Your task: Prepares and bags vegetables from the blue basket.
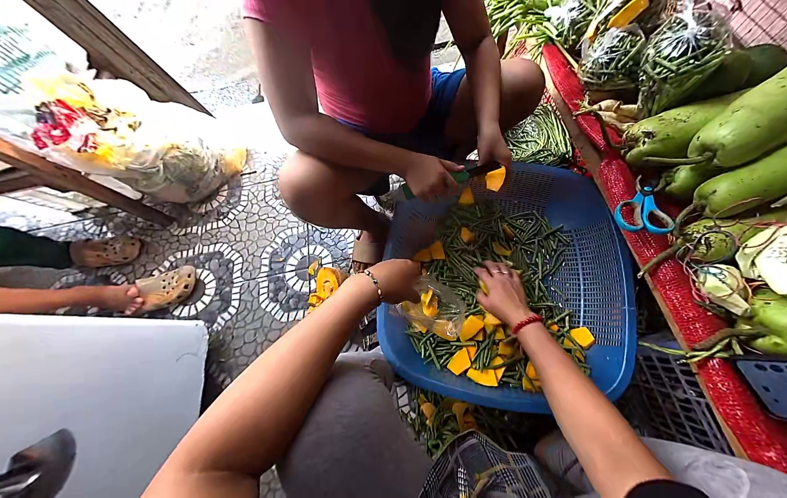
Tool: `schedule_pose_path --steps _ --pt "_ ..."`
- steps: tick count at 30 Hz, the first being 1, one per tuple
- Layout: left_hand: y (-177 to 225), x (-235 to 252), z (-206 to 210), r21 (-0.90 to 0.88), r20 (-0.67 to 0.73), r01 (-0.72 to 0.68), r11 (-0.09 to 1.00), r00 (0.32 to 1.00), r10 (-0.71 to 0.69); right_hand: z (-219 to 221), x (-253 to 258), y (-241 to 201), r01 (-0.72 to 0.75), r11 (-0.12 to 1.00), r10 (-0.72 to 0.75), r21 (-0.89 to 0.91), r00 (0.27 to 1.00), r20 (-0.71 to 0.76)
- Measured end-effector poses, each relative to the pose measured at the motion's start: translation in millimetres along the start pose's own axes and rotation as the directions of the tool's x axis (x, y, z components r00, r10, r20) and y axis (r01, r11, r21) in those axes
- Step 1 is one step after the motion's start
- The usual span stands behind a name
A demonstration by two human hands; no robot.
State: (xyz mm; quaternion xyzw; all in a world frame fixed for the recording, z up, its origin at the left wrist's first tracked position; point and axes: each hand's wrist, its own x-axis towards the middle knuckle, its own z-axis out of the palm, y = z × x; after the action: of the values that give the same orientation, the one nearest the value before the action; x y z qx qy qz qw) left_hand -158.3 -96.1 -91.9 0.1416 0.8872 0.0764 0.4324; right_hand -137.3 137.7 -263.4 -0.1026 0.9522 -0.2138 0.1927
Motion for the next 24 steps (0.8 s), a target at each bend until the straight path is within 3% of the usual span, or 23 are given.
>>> schedule_pose_path --steps 4,7,10,13,18,24 --pt "1.5 -14.9 -3.7 -0.001 0.021 0.009 1.000 1.000 -0.009 -24.4 -46.4 62.2 -0.314 0.945 0.321 0.093 0.944 -0.082" --pt "3.5 -18.0 -3.2 -0.032 -0.016 0.043 0.999 0.999 -0.044 -50.8 -43.9 67.2 -0.463 0.882 0.470 0.088 0.878 -0.091" --pt "5.0 -14.9 -4.2 -0.079 -0.081 0.072 0.994 0.994 -0.079 -60.2 -15.1 23.0 -0.231 0.971 0.236 0.053 0.964 -0.123" --pt "9.7 -16.3 -7.9 -0.055 -0.073 0.071 0.996 0.995 -0.075 -27.9 35.8 -21.9 0.085 0.992 -0.083 0.096 0.996 -0.025" --pt "10.2 -17.7 -8.1 0.021 0.030 0.032 0.999 0.999 -0.033 9.3 79.7 -71.1 -0.069 0.997 0.064 0.021 0.977 0.205" --pt "6.6 -20.0 -9.1 0.044 0.052 0.079 0.996 0.995 -0.082 13.7 47.3 -69.5 -0.076 0.992 0.095 -0.097 0.971 0.220"
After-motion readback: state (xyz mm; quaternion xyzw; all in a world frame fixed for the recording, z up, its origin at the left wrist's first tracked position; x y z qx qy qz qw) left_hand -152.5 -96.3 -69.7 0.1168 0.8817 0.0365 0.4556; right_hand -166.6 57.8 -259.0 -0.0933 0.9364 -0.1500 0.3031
